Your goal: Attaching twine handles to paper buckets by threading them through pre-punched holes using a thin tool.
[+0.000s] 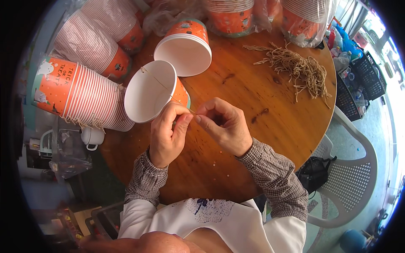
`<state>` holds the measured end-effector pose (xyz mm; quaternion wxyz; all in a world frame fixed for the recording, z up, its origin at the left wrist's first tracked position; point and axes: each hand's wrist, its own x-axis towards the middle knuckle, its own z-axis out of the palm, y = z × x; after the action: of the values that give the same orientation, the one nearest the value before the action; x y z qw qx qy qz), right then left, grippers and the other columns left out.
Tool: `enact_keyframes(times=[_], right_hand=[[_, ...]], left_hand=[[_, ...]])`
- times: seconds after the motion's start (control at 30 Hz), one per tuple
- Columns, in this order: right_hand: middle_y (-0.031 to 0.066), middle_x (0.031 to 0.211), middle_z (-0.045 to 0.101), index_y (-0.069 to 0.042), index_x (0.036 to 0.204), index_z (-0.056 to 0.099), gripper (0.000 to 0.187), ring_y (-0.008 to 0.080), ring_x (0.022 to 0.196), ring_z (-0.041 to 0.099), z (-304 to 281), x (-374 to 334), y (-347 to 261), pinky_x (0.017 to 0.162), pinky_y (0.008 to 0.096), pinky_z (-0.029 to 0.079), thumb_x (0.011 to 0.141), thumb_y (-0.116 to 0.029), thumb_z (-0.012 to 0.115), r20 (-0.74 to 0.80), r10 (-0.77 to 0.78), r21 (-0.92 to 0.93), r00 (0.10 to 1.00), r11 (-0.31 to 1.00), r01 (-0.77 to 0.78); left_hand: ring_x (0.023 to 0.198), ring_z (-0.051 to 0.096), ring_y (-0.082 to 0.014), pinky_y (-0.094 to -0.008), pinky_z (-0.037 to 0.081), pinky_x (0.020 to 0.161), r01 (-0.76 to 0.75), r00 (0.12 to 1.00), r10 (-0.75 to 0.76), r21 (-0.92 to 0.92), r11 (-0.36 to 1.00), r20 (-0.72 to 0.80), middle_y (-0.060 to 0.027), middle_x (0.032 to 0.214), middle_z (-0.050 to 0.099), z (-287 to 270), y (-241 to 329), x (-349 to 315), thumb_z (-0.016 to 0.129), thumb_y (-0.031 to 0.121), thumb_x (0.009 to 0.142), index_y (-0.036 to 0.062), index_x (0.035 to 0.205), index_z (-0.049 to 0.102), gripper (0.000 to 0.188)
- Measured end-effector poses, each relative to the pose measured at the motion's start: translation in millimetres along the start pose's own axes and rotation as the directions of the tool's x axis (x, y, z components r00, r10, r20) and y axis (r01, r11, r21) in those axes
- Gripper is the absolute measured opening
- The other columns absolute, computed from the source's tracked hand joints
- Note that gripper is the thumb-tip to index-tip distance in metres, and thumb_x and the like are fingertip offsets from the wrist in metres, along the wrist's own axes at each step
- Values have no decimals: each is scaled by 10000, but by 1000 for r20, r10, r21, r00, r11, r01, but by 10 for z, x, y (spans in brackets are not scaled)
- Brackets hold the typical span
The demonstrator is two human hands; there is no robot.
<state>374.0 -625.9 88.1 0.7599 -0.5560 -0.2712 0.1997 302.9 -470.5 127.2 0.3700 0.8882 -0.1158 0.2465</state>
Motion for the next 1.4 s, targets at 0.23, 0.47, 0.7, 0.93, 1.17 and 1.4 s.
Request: enact_keyframes(times=[0.23, 0.47, 0.7, 0.93, 1.17, 1.4], right_hand=[[-65, 744, 550, -24, 927, 607, 66, -5, 644, 456, 31, -4, 41, 566, 172, 393, 918, -74, 649, 75, 34, -38, 997, 999, -31], [-68, 731, 539, -23, 914, 594, 65, -2, 617, 449, 76, 0, 92, 540, 169, 371, 923, -71, 637, 190, 212, 112, 959, 965, -236], [-27, 774, 582, -21, 936, 577, 63, 25, 682, 534, 221, -27, 203, 601, 186, 454, 939, -75, 610, 4, 166, 115, 986, 980, -165], [67, 1121, 561, 3, 967, 563, 45, 106, 973, 606, 481, -66, 207, 816, 252, 524, 931, -8, 587, -14, -145, -79, 989, 987, 143], [59, 1140, 537, -28, 946, 571, 58, 125, 1052, 577, 544, -61, 79, 861, 292, 518, 910, -28, 617, -63, -107, -40, 992, 994, 105], [52, 1139, 534, -46, 928, 577, 57, 115, 1002, 575, 503, -71, 82, 828, 288, 515, 905, -47, 629, -76, -111, -90, 991, 991, 104]], left_hand=[[678, 575, -216, -331, 491, 626, 45, 999, -45, 13, 999, -11, -92, 813, 557, -72, 7, -135, 594, 26, 921, 4, 906, 525, 74], [930, 612, -294, -407, 480, 801, -161, 970, 223, 437, 885, -94, -123, 1049, 617, -414, -169, -412, 754, 116, 794, 24, 1081, 594, 341], [991, 619, -286, -392, 459, 867, 43, 999, -43, 556, 830, -14, -123, 1029, 644, -710, -344, -414, 709, 32, 779, 45, 1155, 602, 391], [772, 667, -257, -317, 527, 658, 120, 993, -114, 199, 973, -42, -133, 884, 654, -616, -119, -288, 631, -57, 834, -35, 1036, 624, 203], [788, 664, -229, -304, 533, 680, 161, 987, -161, 125, 979, -8, -129, 900, 645, -569, 47, -234, 613, -74, 833, -37, 1118, 622, 287], [793, 664, -225, -294, 535, 670, 136, 990, -141, 134, 982, 30, -128, 912, 643, -530, 122, -199, 614, -89, 824, -38, 1127, 619, 307]])
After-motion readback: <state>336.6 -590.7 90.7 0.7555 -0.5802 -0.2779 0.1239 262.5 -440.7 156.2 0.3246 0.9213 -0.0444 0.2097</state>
